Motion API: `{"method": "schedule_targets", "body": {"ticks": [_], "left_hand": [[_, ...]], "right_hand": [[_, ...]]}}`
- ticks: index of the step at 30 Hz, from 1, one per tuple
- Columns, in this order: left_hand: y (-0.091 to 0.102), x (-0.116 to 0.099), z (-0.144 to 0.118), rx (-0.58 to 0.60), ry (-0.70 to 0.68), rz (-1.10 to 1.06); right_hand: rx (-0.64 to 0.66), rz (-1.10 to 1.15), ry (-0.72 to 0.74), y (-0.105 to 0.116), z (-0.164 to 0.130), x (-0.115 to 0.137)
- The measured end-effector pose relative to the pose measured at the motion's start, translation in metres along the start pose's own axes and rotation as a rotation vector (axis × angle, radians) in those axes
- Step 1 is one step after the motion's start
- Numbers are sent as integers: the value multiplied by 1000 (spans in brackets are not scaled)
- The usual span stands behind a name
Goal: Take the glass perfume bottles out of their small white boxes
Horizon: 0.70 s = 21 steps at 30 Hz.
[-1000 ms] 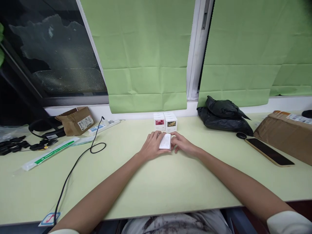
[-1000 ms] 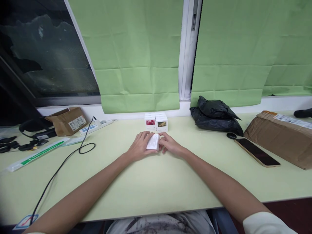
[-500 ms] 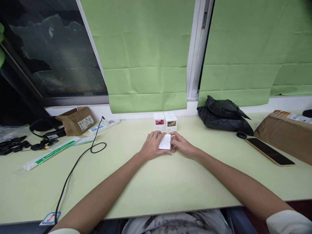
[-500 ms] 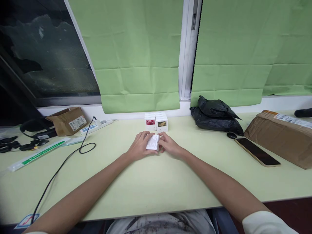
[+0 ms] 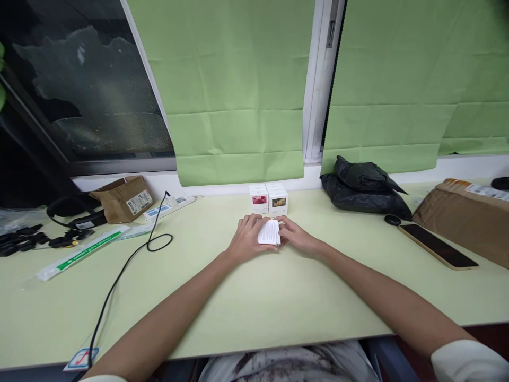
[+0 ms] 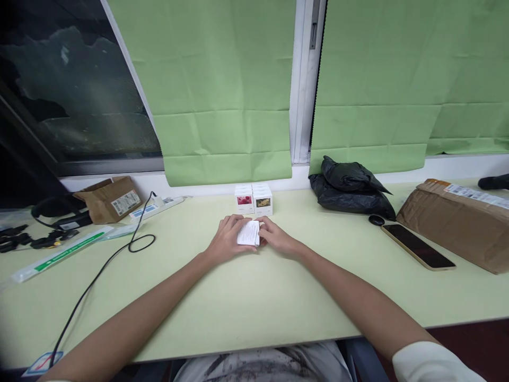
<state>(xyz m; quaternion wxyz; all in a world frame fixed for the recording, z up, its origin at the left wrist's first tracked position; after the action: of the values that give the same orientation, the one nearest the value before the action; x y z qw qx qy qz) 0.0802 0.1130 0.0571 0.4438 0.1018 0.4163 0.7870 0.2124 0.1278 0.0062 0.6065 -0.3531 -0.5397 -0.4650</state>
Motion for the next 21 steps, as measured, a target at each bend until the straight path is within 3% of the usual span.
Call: {"method": "schedule_targets", "body": {"ticks": [3,5,9,11,13,17,21], "left_hand": [[0,11,-1,-6,80,-96],[0,16,-2,-13,112,-136],[3,19,-2,-36,143,-152],[6,22,-1,-74,169,-156],[9,27,-1,-122,204,-154],[13,39,-2,-185,275,-123],[12,38,-2,-157,250,-100]], "right_hand": [[-29,18,-57,12,5,-10],[-105,-37,-17,23,7,-8],[-301,-457,365,30,-7,37],[-270,-655,542,13,-18,58],[-203,-721,625,-2,-26,68],[-146,-692,605,-14,-29,72],[-172,-581,485,-7,-22,64]]}}
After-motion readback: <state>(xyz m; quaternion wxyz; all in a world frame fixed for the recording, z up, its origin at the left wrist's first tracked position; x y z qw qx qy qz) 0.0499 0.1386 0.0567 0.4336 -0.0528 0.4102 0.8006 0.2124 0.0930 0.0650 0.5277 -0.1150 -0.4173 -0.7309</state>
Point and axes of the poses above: each hand's wrist, its own z-axis towards the middle knuckle, its own y-axis out of the back of the hand, x = y × z, the point moved 10 cm from there along z, towards the middle knuckle, and after that the axes turned 5 degrees about -x, right-handed, at the moved point
